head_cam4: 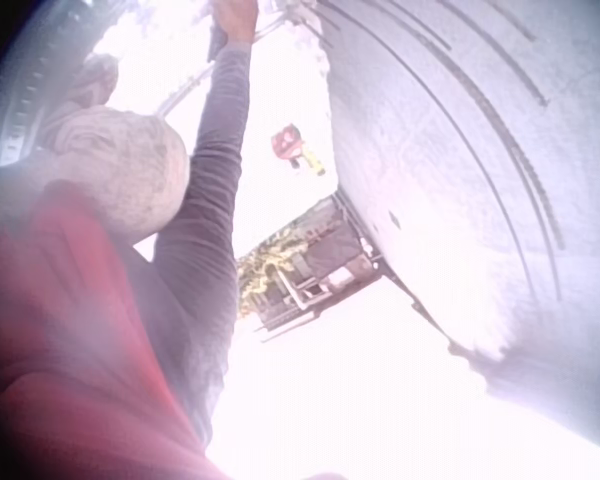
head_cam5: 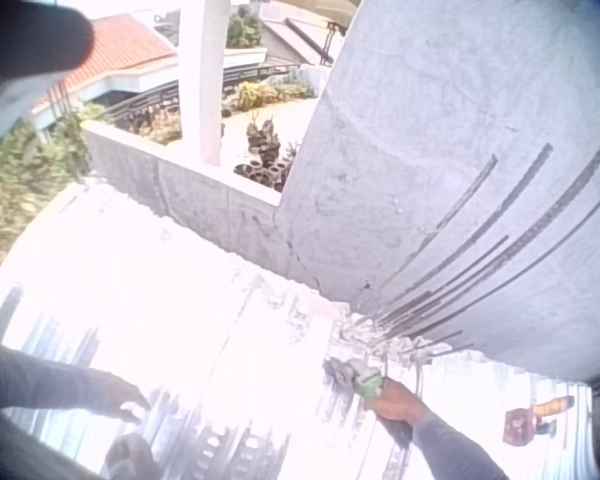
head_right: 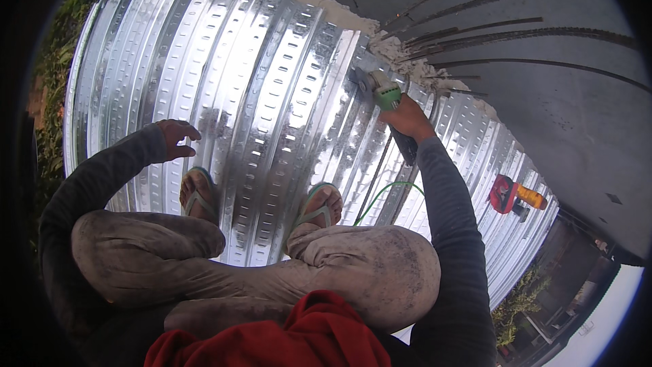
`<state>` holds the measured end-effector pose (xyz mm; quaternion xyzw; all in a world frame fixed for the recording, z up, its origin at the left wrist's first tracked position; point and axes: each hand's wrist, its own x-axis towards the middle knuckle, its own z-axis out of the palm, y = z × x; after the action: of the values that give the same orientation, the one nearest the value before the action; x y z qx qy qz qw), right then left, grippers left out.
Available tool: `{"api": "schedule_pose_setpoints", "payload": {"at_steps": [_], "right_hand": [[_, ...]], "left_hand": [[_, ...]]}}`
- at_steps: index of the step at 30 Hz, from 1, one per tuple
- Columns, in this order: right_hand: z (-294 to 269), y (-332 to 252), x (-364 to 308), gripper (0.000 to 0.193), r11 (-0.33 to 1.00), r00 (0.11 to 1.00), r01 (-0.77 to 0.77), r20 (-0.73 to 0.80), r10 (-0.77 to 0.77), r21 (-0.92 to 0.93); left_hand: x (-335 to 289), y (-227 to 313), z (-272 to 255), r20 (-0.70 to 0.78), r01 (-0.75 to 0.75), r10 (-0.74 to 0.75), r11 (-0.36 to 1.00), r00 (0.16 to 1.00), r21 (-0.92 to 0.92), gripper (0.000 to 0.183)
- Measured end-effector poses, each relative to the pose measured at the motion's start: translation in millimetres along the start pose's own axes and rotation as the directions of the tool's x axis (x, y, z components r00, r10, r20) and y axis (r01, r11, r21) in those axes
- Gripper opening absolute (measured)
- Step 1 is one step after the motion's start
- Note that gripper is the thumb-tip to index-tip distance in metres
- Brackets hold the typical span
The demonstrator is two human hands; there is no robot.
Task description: The person cuts a corrugated metal roofing sheet using a handheld angle grinder while standing on the roof.
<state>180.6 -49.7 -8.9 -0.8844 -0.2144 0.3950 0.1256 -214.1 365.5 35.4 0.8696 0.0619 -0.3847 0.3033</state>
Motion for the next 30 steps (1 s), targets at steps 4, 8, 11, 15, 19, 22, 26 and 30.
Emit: {"api": "schedule_pose_setpoints", "payload": {"at_steps": [4, 8, 11, 15, 19, 22, 26, 30], "right_hand": [[0.1, -1.7, -2.7, 0.065, 1.0, 1.0, -0.001, 0.001, 0.001, 0.016], [-4.4, -2.5, -13.0, 0.064, 0.999, 0.998, -0.019, -0.053, 0.021, 0.039], [-10.9, -11.9, -35.8, 0.058, 0.983, 0.989, 0.068, -0.144, -0.044, 0.169], [-41.9, -20.7, -77.7, 0.044, 0.936, 0.992, -0.049, -0.096, 0.088, 0.348], [-37.2, -31.8, -83.0, 0.033, 0.756, 0.954, -0.283, 0.092, 0.285, 0.591], [-20.7, -48.1, -80.6, 0.042, 0.502, 0.893, -0.391, 0.186, 0.41, 0.772], [40.1, -56.5, -89.2, 0.033, -0.025, 0.852, -0.191, 0.179, 0.493, 0.981], [97.6, -73.1, -57.8, 0.036, -0.023, 0.837, -0.107, 0.102, 0.537, 0.994]], "left_hand": [[-0.2, -7.7, 3.2, -0.001, -0.023, 0.023, 1.0, 1.0, 0.011, 0.046], [0.0, 0.6, -11.2, 0.031, 0.035, -0.034, 0.999, 0.999, -0.016, 0.045], [-5.8, 7.8, -41.2, 0.038, 0.022, -0.026, 0.995, 0.999, 0.096, 0.046], [33.8, 68.2, -95.1, 0.115, -0.18, 0.158, 0.957, 0.981, 0.227, 0.05], [82.9, 154.4, -100.9, 0.263, -0.348, 0.332, 0.937, 0.906, 0.015, 0.057], [88.5, 221.8, -93.7, 0.353, -0.225, 0.294, 0.948, 0.888, -0.224, 0.071], [102.4, 262.7, -40.8, 0.323, -0.009, 0.173, 0.892, 0.93, -0.451, 0.091], [133.7, 249.2, 9.4, 0.328, 0.255, -0.022, 0.677, 0.944, -0.69, 0.086]]}}
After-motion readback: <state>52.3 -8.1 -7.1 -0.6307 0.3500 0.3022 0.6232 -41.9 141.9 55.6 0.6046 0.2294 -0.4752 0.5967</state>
